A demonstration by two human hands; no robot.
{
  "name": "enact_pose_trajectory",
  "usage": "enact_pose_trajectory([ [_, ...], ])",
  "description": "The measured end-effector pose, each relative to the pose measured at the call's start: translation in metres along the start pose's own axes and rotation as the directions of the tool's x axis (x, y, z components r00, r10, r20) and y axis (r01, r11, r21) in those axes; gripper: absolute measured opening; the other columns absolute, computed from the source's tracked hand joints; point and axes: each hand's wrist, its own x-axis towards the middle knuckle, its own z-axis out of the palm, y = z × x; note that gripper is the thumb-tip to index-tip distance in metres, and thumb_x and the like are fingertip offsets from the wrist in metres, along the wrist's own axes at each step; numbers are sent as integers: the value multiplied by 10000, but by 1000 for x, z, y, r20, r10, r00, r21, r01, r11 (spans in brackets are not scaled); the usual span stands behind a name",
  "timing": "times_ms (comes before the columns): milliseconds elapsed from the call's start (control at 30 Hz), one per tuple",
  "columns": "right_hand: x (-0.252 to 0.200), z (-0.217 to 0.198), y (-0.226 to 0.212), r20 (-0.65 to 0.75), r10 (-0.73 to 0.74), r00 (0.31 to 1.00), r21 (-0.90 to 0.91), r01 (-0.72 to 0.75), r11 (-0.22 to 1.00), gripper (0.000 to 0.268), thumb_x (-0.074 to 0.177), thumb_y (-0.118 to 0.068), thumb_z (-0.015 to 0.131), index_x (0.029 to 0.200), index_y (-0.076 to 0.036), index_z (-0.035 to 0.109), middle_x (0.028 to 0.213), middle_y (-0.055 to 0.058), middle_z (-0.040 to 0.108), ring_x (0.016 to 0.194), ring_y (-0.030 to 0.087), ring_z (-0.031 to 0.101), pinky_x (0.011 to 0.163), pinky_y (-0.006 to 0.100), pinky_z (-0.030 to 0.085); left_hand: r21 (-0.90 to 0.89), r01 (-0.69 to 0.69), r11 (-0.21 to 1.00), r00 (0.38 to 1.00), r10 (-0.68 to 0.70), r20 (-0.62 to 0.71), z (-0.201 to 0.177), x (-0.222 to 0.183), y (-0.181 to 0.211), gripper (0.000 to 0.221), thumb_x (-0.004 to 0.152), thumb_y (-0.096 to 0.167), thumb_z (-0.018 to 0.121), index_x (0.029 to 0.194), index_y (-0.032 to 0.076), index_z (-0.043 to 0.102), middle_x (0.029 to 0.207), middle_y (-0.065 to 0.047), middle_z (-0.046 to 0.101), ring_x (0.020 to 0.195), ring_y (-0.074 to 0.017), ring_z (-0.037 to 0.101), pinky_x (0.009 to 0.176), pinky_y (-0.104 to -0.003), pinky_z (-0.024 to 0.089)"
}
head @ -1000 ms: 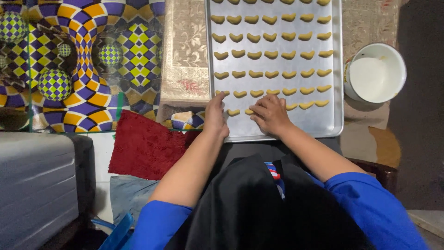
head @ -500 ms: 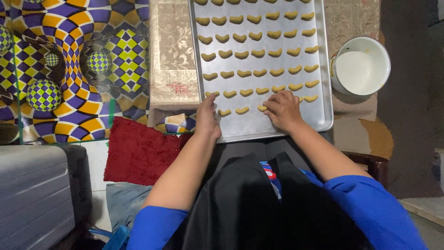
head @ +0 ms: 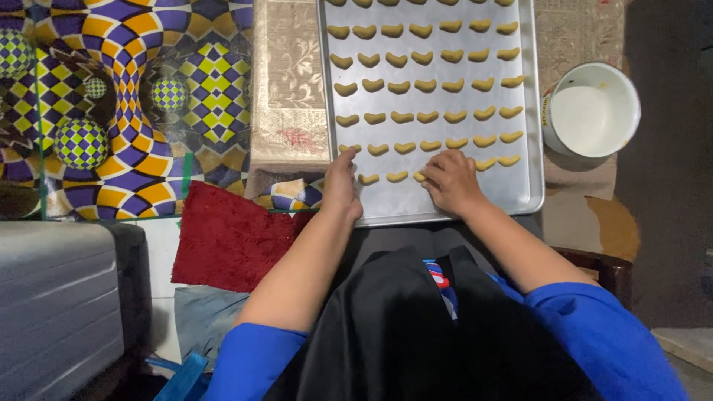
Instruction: Shaping cookie dough by hand, arranging the pieces on a baking tray, and placing the tray into an oven for baking.
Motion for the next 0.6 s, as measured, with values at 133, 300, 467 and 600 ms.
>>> enact_pose_trajectory([
  [133, 3, -17, -14, 17, -19, 1000, 17, 19, 1000, 385, 815, -434, 824, 1173, -316, 746, 1134, -68, 655, 1277, 216, 503, 925, 414, 376, 2, 13, 1000, 1000, -13, -3, 5, -13, 7, 832, 975, 424, 602, 1590, 50, 185, 1653, -196, 43, 1538, -380, -73, 1220, -550, -11],
  [300, 17, -5, -44, -53, -183, 982, 34, 185, 982, 423, 880, -559, 724, 1228, -320, 718, 1103, -40, 652, 1249, 234, 525, 907, 423, 373, -1, 53, 999, 999, -53, -7, 19, -47, 23, 886, 945, 424, 612, 1610, 75, 143, 1667, -188, 44, 1544, -375, -69, 1224, -562, -33],
  [467, 42, 8, -81, -40, -262, 964, 35, 264, 964, 379, 938, -496, 675, 1243, -274, 715, 1092, -18, 688, 1263, 269, 541, 906, 454, 372, 22, 49, 999, 999, -49, 8, -1, -6, 0, 917, 948, 439, 620, 1613, 59, 116, 1678, -191, 16, 1547, -376, -94, 1224, -564, -50],
  [600, 50, 24, -95, -34, -262, 965, 21, 262, 965, 170, 886, -353, 766, 1014, -242, 765, 950, -39, 704, 1194, 256, 579, 891, 459, 360, 38, 66, 997, 997, -67, 31, -5, 1, -5, 932, 954, 438, 615, 1616, 45, 89, 1679, -191, 2, 1550, -375, -58, 1229, -558, -27],
])
